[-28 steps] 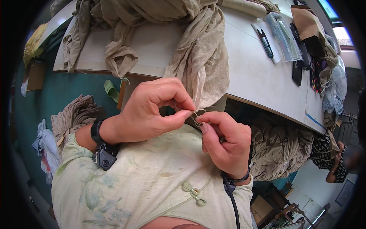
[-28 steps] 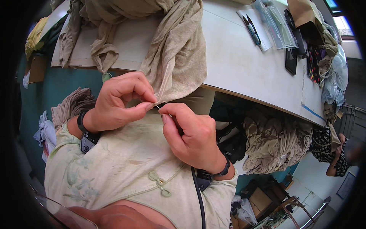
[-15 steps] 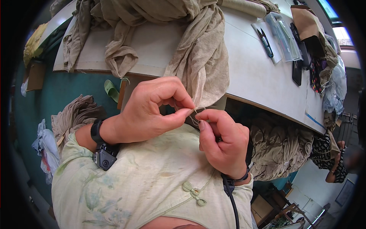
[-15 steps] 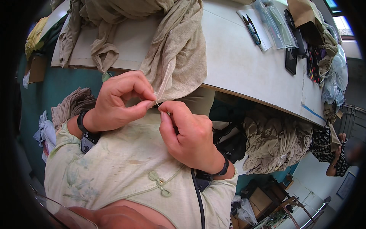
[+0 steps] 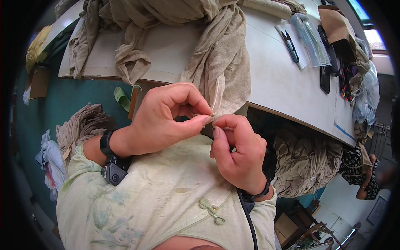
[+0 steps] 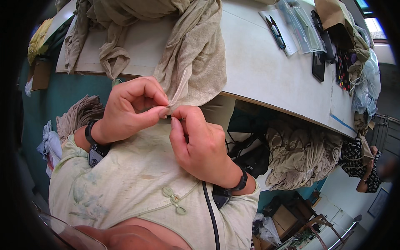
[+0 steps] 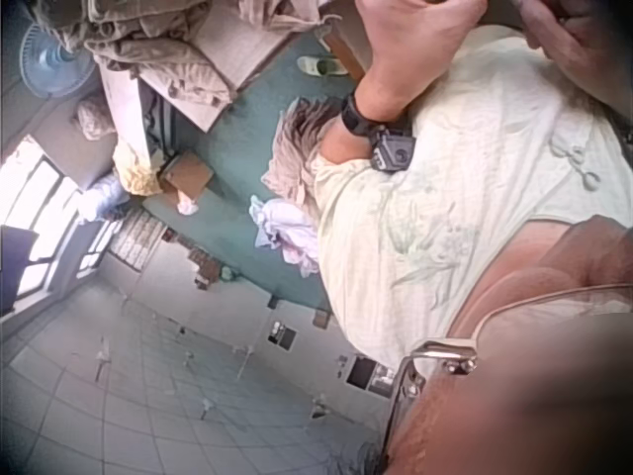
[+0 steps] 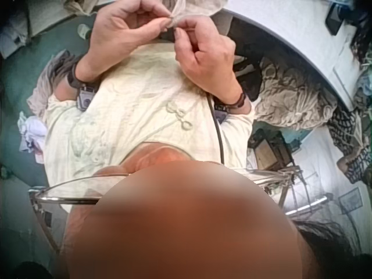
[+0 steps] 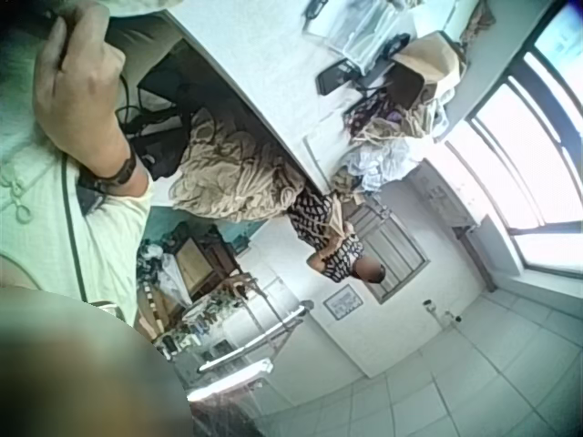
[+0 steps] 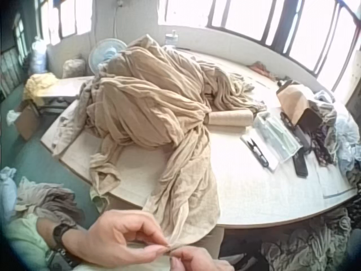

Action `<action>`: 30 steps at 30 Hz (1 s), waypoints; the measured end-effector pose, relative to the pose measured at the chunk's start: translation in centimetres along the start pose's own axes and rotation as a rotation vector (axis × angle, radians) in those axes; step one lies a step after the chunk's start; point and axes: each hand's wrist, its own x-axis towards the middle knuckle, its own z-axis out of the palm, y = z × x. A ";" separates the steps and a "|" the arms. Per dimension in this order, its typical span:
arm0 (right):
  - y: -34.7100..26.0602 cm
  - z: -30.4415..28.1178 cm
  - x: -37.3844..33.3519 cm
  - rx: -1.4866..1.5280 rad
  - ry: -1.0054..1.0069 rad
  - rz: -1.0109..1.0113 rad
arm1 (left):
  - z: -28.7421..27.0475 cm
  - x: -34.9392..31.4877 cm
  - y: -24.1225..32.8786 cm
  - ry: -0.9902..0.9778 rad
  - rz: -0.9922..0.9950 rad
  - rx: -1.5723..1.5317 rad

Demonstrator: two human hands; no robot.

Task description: Hand-sewing a piece of tan fabric using a needle and thread.

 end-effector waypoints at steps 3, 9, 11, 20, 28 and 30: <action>0.2 0.4 0.0 0.000 0.024 0.001 | 0.0 0.0 0.1 0.007 -0.058 -0.072; 0.7 0.1 0.7 0.056 0.108 -0.060 | -0.2 0.0 0.2 -0.035 0.053 0.068; 1.0 -0.3 1.4 -0.017 0.104 -0.155 | -0.4 0.0 0.1 -0.053 0.117 0.204; 0.8 -0.1 1.5 -0.059 0.124 -0.282 | -0.1 0.1 0.4 -0.071 0.023 0.188; 1.5 -7.7 2.9 1.242 0.309 0.043 | -0.5 0.2 1.0 -0.065 -0.257 -0.137; 2.9 -10.3 2.9 1.314 0.362 -0.040 | -0.2 0.6 1.2 -0.084 -0.273 -0.138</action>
